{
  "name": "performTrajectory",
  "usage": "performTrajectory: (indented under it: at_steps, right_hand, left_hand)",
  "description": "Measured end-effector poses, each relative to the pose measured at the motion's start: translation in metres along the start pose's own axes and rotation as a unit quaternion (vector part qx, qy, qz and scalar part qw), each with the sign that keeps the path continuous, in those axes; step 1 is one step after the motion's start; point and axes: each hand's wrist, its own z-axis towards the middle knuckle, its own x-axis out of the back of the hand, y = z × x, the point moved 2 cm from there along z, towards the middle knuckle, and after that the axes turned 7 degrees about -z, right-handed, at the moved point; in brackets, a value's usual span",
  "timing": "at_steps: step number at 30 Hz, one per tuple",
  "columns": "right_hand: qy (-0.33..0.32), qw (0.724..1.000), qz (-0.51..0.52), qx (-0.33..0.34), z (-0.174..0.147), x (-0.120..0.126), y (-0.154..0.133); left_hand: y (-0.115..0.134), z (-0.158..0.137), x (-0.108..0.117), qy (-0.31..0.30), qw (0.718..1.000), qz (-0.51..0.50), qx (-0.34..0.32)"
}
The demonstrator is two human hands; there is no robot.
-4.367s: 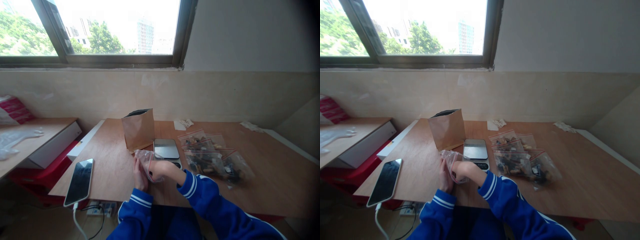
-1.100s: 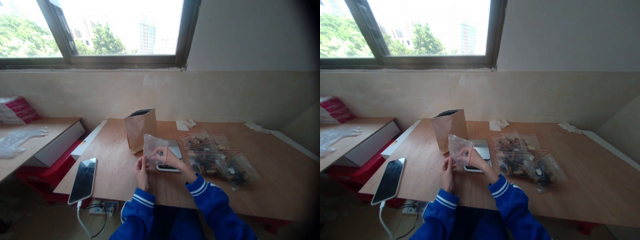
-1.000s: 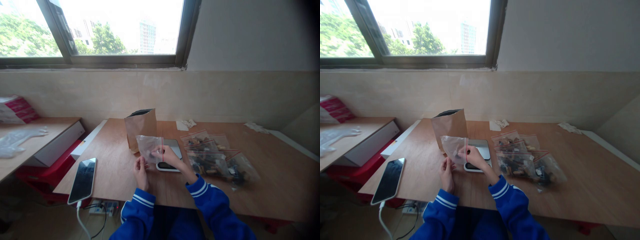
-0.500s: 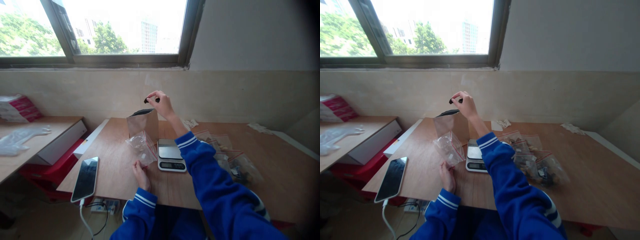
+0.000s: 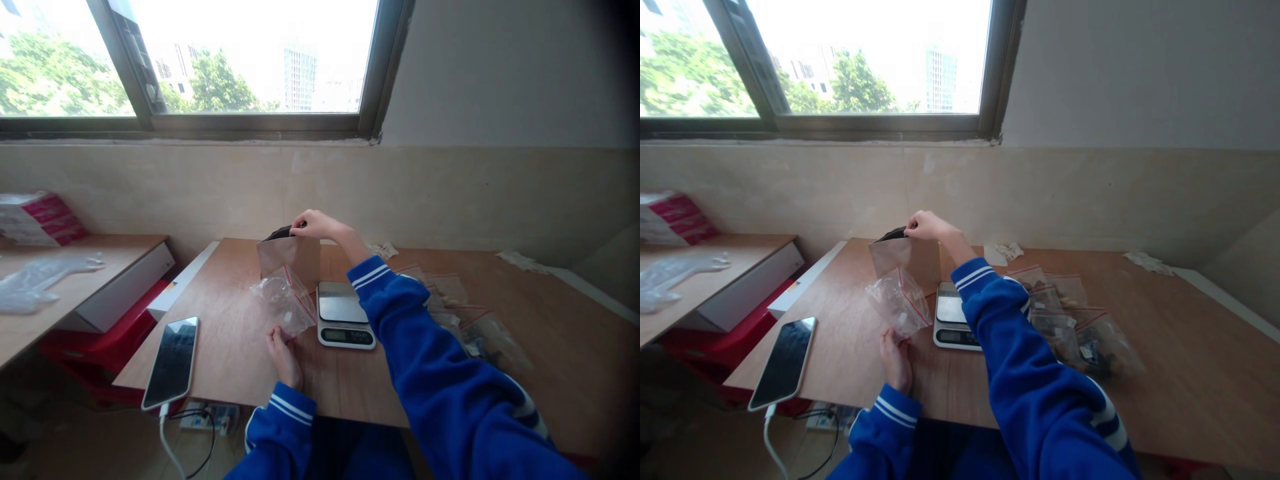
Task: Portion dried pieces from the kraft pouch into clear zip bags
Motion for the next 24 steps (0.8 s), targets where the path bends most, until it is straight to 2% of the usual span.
performTrajectory:
  at_steps: [5,10,13,19,21,24]
  right_hand:
    - [-0.057,0.998,-0.024,-0.017,-0.003,0.010,-0.013]
    - [-0.032,0.998,0.023,-0.041,-0.001,0.001,-0.021]
    - [0.020,0.998,0.040,-0.040,0.006,-0.007,-0.021]
    - [0.225,0.974,0.012,-0.004,0.024,-0.018,-0.014]
    - [0.244,0.970,-0.012,0.014,0.026,-0.026,-0.011]
    - [0.228,0.972,-0.027,0.042,0.025,-0.037,-0.008]
  left_hand:
    - [0.002,-0.001,-0.002,-0.007,1.000,0.002,-0.003]
    - [0.003,-0.002,-0.002,-0.009,1.000,0.006,-0.004]
    - [0.002,-0.002,-0.001,-0.010,1.000,0.007,-0.008]
    - [0.002,-0.001,0.000,-0.001,1.000,0.009,0.003]
    - [0.002,-0.001,0.000,-0.005,1.000,0.013,0.002]
    - [0.002,-0.001,0.000,-0.011,1.000,0.020,-0.004]
